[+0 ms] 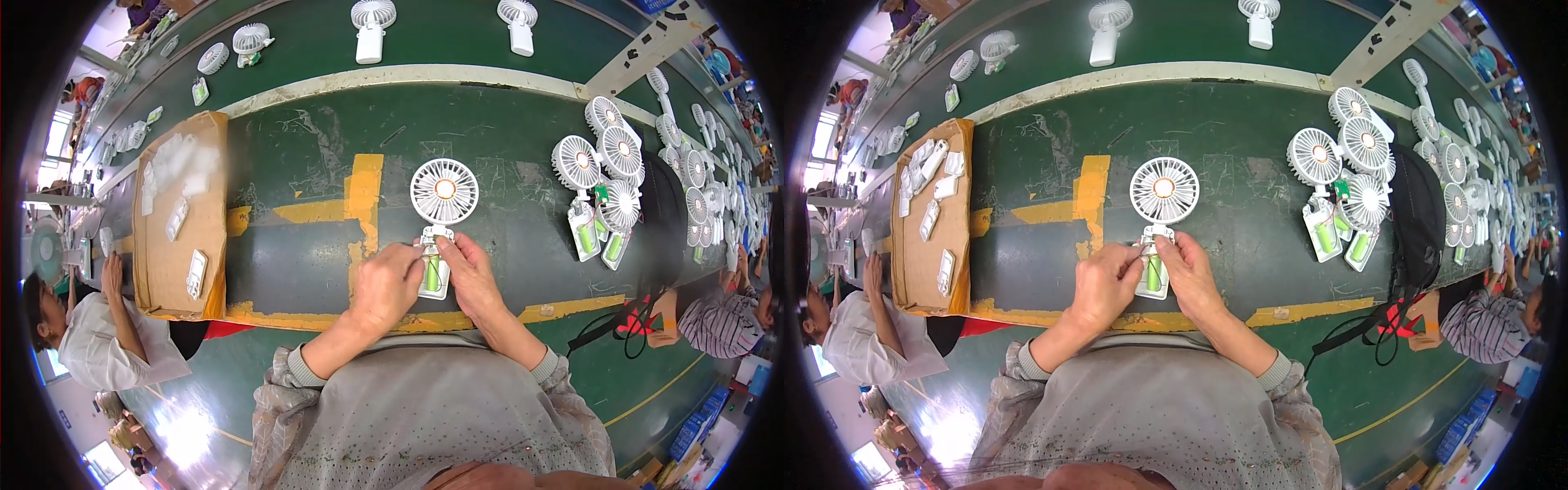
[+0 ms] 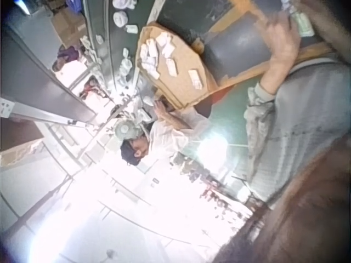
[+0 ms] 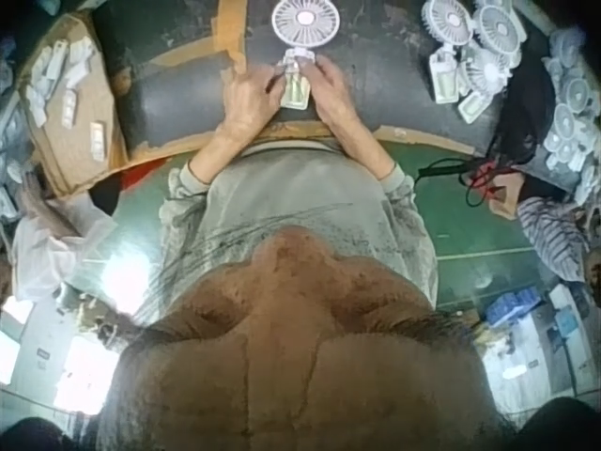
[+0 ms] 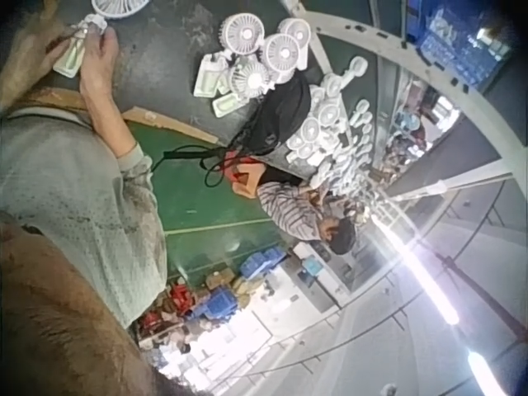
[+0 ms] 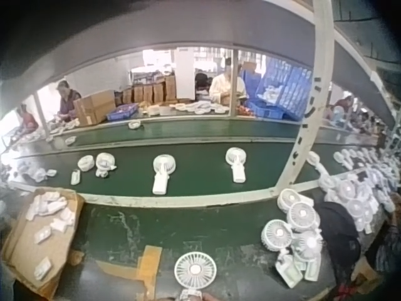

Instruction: The person assembles portable fans by hand, inserting circuit boards, batteries, and fan handles into the fan covers.

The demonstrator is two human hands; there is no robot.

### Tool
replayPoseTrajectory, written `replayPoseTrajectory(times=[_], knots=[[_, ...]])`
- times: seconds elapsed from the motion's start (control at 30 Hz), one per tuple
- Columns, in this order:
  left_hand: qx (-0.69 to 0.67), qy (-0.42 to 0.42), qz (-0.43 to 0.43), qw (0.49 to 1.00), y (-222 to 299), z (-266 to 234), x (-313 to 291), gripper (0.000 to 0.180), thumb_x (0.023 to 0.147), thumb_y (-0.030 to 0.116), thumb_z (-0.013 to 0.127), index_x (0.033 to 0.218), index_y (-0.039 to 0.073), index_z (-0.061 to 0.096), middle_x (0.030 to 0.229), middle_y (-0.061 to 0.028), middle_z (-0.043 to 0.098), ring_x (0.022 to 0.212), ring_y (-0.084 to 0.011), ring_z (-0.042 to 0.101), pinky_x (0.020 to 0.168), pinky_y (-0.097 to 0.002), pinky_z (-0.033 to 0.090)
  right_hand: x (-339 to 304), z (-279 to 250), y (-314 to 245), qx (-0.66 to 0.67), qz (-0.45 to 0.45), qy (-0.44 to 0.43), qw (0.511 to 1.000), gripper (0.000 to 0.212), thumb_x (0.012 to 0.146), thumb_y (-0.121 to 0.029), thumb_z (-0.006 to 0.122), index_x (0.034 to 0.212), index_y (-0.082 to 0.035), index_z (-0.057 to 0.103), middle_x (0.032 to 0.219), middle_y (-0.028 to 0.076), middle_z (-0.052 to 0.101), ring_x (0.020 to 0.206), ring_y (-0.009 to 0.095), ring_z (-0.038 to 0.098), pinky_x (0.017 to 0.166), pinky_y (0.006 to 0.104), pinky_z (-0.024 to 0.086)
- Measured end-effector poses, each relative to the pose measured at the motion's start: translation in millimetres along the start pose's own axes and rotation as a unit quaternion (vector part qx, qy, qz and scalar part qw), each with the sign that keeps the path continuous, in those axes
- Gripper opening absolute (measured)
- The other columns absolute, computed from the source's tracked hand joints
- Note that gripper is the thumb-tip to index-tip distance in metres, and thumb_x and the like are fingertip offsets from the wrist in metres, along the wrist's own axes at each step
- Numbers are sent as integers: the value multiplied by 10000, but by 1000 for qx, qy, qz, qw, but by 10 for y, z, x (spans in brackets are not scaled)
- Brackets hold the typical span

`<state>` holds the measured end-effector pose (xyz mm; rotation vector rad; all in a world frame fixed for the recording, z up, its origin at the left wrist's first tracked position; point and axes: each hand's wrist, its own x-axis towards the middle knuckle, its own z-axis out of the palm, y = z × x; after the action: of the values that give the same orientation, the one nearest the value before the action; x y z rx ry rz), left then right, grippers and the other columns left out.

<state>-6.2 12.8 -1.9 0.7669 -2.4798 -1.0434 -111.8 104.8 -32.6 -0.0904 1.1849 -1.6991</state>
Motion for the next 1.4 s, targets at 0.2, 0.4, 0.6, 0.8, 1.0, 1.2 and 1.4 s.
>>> replayPoseTrajectory(times=[0.2, 0.4, 0.6, 0.8, 1.0, 1.2, 1.4], knots=[[224, -18, 170, 959, 100, -12, -26, 58, 706, 32, 560, 743, 9, 522, 741, -131, 530, 619, -245, 578, 529, -350, 475, 23, 12, 62, -37, -19, 11, 999, 226, 938, -171, 495, 1067, 5, 552, 1035, 95, 627, 917, 118, 574, 828, 266, 453], [120, -65, 130, 982, 66, -103, -11, 111, 707, 19, 551, 816, 1, 538, 791, -152, 547, 707, -316, 587, 613, -395, 493, -14, -12, 37, -36, -14, 53, 998, 258, 901, -159, 557, 1094, 11, 564, 1036, 71, 618, 925, 129, 579, 804, 261, 460], [140, 38, 44, 989, -361, -1045, -98, 226, 728, 48, 592, 952, 66, 617, 884, -130, 613, 794, -318, 604, 666, -398, 502, -16, 9, -34, -1, 22, -3, 1000, 235, 938, -148, 480, 1074, 39, 523, 996, 162, 629, 899, 230, 632, 778, 328, 523], [440, 5, -270, 857, -1301, -2419, -339, 528, 685, 81, 652, 1194, 75, 514, 1150, -157, 555, 1000, -324, 568, 839, -404, 475, -16, 3, -55, -4, 12, -6, 1000, 251, 943, -168, 472, 1087, 34, 515, 1015, 181, 625, 910, 237, 635, 780, 336, 532], [334, 16, -322, 886, -2072, -2734, -560, 565, 617, 148, 698, 1156, 55, 556, 1019, -198, 604, 933, -324, 597, 820, -394, 478, 17, 46, -70, 1, 28, -16, 999, 303, 938, -158, 478, 1131, 75, 501, 1046, 194, 614, 950, 259, 624, 835, 338, 507], [-82, 207, -127, 967, -951, -2118, 73, 471, 818, -33, 572, 1261, -15, 416, 1037, -75, 563, 934, -155, 572, 816, -269, 475, 46, -16, -36, -16, 28, -15, 999, 262, 945, -161, 463, 1100, 44, 511, 1063, 168, 610, 980, 227, 615, 838, 319, 508], [-305, 123, -140, 934, -640, -800, 131, 512, 716, -106, 629, 1157, 23, 403, 1055, -82, 552, 992, -147, 548, 859, -279, 463, 9, -7, -37, -7, 34, -5, 999, 259, 949, -165, 456, 1100, 39, 509, 1046, 147, 619, 944, 189, 620, 822, 303, 510]])
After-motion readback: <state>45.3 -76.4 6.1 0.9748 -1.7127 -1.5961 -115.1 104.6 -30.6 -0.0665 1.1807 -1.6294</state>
